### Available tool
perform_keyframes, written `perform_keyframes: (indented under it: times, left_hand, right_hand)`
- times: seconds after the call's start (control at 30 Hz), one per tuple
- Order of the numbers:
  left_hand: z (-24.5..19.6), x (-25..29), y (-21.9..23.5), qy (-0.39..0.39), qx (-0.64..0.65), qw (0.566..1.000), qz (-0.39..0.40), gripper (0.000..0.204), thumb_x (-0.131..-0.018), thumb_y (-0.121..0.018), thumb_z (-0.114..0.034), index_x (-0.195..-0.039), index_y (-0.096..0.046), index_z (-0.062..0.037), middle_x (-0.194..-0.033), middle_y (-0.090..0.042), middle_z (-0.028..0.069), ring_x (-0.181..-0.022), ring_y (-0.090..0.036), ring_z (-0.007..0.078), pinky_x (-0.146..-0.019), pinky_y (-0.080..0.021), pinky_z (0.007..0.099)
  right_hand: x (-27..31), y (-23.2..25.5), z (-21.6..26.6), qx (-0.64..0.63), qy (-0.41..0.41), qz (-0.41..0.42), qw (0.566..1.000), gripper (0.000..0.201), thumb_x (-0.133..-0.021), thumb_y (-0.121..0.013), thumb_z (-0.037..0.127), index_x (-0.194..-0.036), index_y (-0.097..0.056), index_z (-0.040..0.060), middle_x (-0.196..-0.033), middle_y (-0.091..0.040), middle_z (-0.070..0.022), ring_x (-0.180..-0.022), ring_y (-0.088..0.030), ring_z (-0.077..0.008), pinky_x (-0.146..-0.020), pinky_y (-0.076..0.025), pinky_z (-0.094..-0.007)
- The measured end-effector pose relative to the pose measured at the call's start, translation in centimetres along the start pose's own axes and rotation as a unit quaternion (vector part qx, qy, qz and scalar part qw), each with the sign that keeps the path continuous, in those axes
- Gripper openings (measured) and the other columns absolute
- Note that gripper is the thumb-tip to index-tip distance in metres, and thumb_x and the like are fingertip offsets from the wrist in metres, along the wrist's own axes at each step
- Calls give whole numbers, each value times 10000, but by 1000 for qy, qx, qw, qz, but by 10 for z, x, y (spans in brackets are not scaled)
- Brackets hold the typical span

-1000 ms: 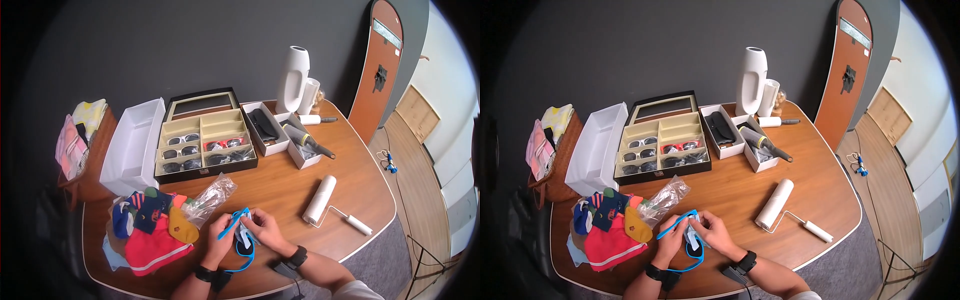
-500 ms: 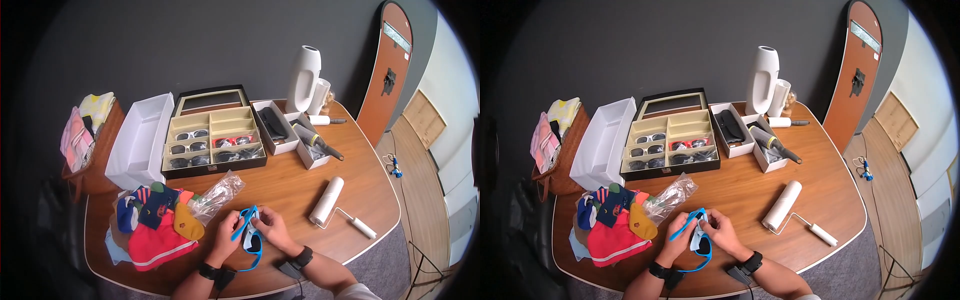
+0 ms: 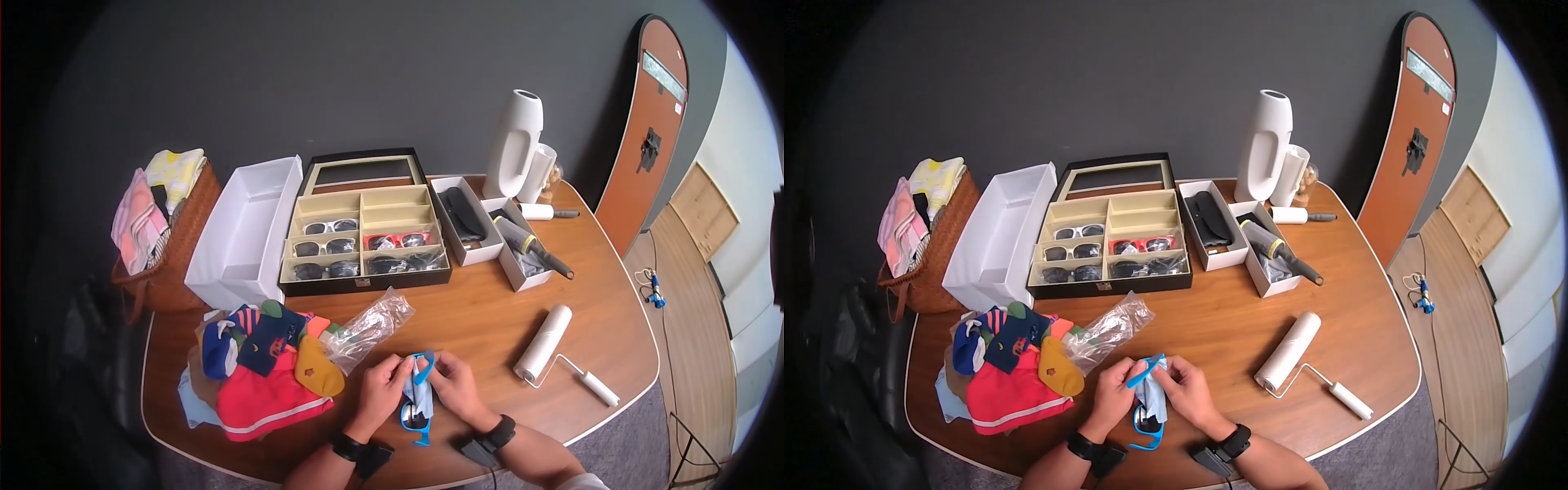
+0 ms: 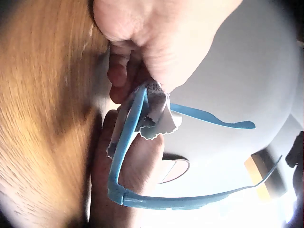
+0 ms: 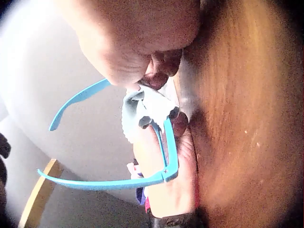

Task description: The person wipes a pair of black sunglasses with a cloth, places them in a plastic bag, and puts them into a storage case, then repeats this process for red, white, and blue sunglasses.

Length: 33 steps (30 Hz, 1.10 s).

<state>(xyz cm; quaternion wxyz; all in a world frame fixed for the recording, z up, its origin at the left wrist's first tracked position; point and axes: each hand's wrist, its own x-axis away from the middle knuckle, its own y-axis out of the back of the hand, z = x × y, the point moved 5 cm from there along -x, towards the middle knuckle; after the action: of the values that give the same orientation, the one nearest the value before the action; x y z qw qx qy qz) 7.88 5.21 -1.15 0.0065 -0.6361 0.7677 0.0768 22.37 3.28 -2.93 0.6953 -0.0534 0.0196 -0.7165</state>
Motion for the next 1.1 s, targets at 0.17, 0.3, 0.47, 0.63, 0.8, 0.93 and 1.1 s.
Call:
perform_keyframes:
  times: [0.17, 0.3, 0.47, 0.63, 0.8, 0.93, 1.1]
  left_hand:
    - [7, 1, -7, 1, 53, 998, 37, 172, -979, -586, -135, -882, -582, 6, -701, -581, -12, -662, -488, 18, -561, -414, 230]
    - [-4, 2, -6, 14, 60, 997, 57, 124, -968, -594, -101, -919, -576, 12, -757, -592, -15, -718, -502, 18, -609, -431, 220]
    - [-5, 1, -2, -22, 47, 998, 33, 136, -955, -614, -106, -907, -580, 16, -742, -576, -14, -729, -491, 19, -609, -430, 218]
    - [6, 1, 0, -26, -16, 999, -10, 242, -961, -623, -147, -791, -556, 13, -631, -491, 7, -653, -419, 26, -531, -382, 247]
    - [1, -1, 0, -22, 14, 1000, -10, 333, -980, -600, -209, -746, -516, 13, -591, -465, 28, -609, -399, 29, -494, -359, 269]
    - [-2, 0, -3, 15, 21, 999, 33, 269, -982, -589, -204, -814, -544, 1, -620, -566, 42, -602, -477, 31, -517, -395, 257]
    - [11, 1, -6, 4, 116, 992, 48, 128, -969, -578, -101, -890, -548, -4, -743, -562, -6, -695, -481, 12, -575, -407, 225]
  right_hand:
    - [-1, 1, 8, -25, 7, -36, 999, 156, -964, -635, 157, -970, -637, 2, -789, -646, 21, -703, -560, -19, -608, -457, -196]
    - [-3, 2, 5, -43, 4, -34, 998, 146, -959, -642, 155, -967, -631, 9, -801, -651, 17, -713, -561, -13, -615, -455, -191]
    - [-1, -2, 8, -42, 11, 12, 999, 137, -961, -639, 146, -992, -618, 14, -803, -630, 30, -697, -525, -2, -593, -417, -180]
    - [3, -4, 12, -36, 1, 27, 999, 149, -974, -620, 157, -1002, -621, 11, -802, -617, 40, -693, -506, -2, -582, -398, -183]
    - [-4, -4, 12, -15, 12, 18, 1000, 173, -985, -602, 169, -1007, -627, -1, -812, -625, 36, -723, -526, -9, -618, -427, -192]
    - [0, 2, 7, 16, 10, -15, 1000, 194, -979, -610, 165, -1039, -645, -17, -863, -659, 10, -767, -561, -28, -663, -469, -207]
    - [-5, 3, 9, -13, -1, -24, 1000, 189, -968, -628, 157, -1018, -641, -25, -880, -671, -12, -772, -581, -30, -669, -485, -202]
